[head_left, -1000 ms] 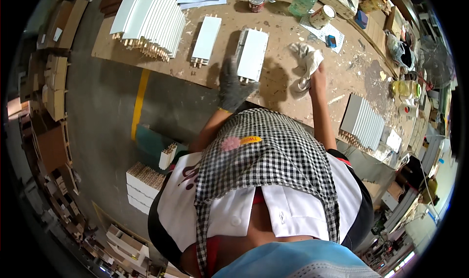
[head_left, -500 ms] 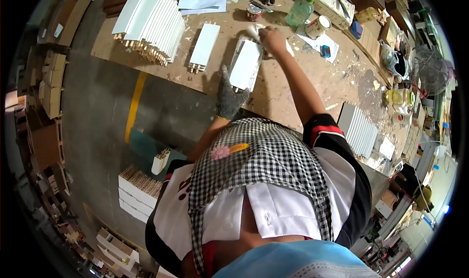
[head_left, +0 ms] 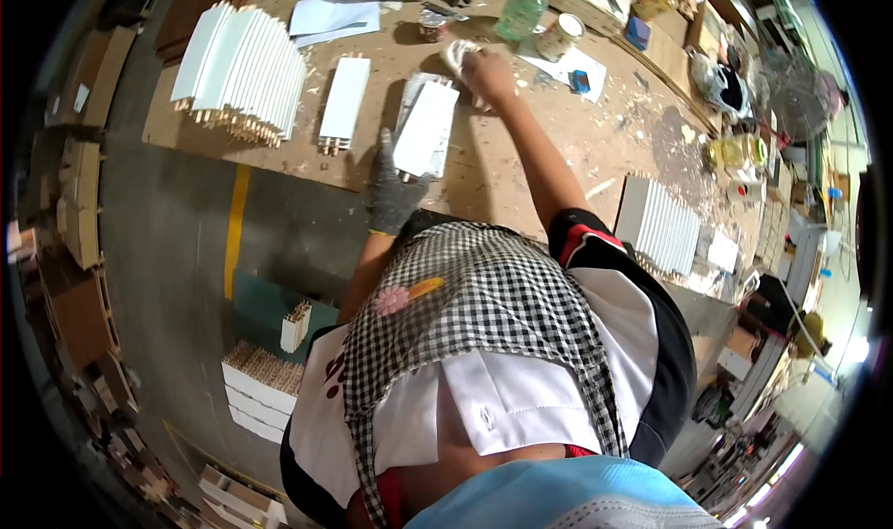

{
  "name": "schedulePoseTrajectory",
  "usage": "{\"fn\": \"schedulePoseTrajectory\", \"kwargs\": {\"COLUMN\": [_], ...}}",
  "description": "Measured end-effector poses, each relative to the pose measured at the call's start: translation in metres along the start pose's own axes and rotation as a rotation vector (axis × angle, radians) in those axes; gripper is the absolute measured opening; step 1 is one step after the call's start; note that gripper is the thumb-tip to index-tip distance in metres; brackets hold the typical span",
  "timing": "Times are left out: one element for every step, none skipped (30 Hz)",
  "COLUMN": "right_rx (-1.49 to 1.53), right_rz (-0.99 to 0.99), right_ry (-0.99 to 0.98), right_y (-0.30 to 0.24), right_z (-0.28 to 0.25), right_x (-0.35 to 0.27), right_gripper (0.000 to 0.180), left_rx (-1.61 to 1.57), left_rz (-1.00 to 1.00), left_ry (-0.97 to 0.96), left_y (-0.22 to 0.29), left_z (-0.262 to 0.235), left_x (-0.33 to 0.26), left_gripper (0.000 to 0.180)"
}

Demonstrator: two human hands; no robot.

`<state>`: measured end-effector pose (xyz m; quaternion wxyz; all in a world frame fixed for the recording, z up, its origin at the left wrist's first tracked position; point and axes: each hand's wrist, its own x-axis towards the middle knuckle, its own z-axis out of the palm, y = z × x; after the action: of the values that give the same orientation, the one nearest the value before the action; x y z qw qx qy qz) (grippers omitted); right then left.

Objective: The person wipes down white rectangular slats with a cloth, applying liquid from a bottle onto the cloth and cleaning each side of the slats.

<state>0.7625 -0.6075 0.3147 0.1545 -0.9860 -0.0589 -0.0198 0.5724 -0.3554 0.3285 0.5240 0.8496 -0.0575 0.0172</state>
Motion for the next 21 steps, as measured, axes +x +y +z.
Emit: {"fn": "schedulePoseTrajectory", "kwargs": {"right_rx": [0.035,0.071,0.161,0.245,0.170,0.410,0.119,-0.100,-0.391,-0.337,-0.154,-0.044,-0.112,-0.173,-0.181,0.066,0.392,0.676,0.733,0.653,0.653], "right_rz": [0.014,0.019,0.086,0.173,0.169,0.443,0.361,0.437,0.448,0.480,0.500,0.473,0.457,0.431,0.362,0.226,0.187,0.103,-0.080,-0.205,-0.283], "right_ry": [-0.025,-0.048,-0.235,-0.463,-0.294,-0.211,0.081,0.260,0.388,0.364,0.195,0.236,0.258,0.268,0.308,0.314,0.255,0.211,0.143,0.122,0.063], "right_y": [0.019,0.039,0.058,0.052,0.110,0.102,0.167,0.163,0.194,0.216,0.217,0.229,0.235,0.228,0.205,0.171,0.123,0.119,0.065,0.022,-0.009], "right_z": [-0.007,-0.016,-0.022,-0.048,-0.033,-0.047,-0.031,-0.031,-0.018,-0.007,-0.011,-0.009,-0.002,0.000,-0.002,-0.012,-0.025,-0.008,-0.025,-0.040,-0.053], "right_x": [0.002,0.003,-0.001,-0.012,-0.024,-0.032,-0.041,-0.044,-0.056,-0.060,-0.057,-0.060,-0.059,-0.061,-0.056,-0.047,-0.043,-0.037,-0.032,-0.032,-0.031], "right_gripper": [0.027,0.030,0.043,0.053,0.056,0.048,0.040,0.039,0.047,0.053,0.052,0.049,0.046,0.043,0.042,0.039,0.037,0.038,0.038,0.038,0.039], "left_rx": [-0.070,-0.036,0.000,0.071,0.119,0.129,0.082,0.073,0.049,0.039,0.162,0.276,0.262,0.275,0.301,0.324,0.355,0.356,0.374,0.386,0.379], "left_rz": [0.029,0.032,0.035,0.039,0.025,-0.008,0.027,-0.005,-0.007,-0.011,0.046,0.123,0.217,0.196,0.143,0.091,0.115,0.127,0.096,0.077,0.074], "left_ry": [0.005,0.001,-0.006,0.008,-0.048,-0.020,-0.061,-0.057,-0.084,-0.094,-0.047,-0.022,0.004,0.017,-0.001,-0.023,-0.012,-0.029,-0.024,-0.025,-0.021], "left_y": [-0.003,0.002,0.007,0.006,0.000,0.002,0.022,0.020,0.024,0.030,0.018,0.014,0.010,0.010,0.014,0.016,0.012,0.015,0.011,0.010,0.015], "left_z": [-0.004,-0.013,-0.022,-0.035,-0.036,-0.039,-0.038,-0.038,-0.035,-0.034,-0.031,-0.027,-0.025,-0.024,-0.026,-0.027,-0.027,-0.025,-0.027,-0.027,-0.027], "left_x": [0.001,0.004,0.006,0.000,0.007,0.002,0.013,0.009,0.014,0.014,0.009,0.012,0.012,0.011,0.009,0.008,0.006,0.012,0.008,0.007,0.009], "left_gripper": [0.095,0.093,0.090,0.088,0.087,0.087,0.087,0.089,0.091,0.092,0.088,0.084,0.087,0.087,0.088,0.089,0.087,0.087,0.086,0.085,0.083]}}
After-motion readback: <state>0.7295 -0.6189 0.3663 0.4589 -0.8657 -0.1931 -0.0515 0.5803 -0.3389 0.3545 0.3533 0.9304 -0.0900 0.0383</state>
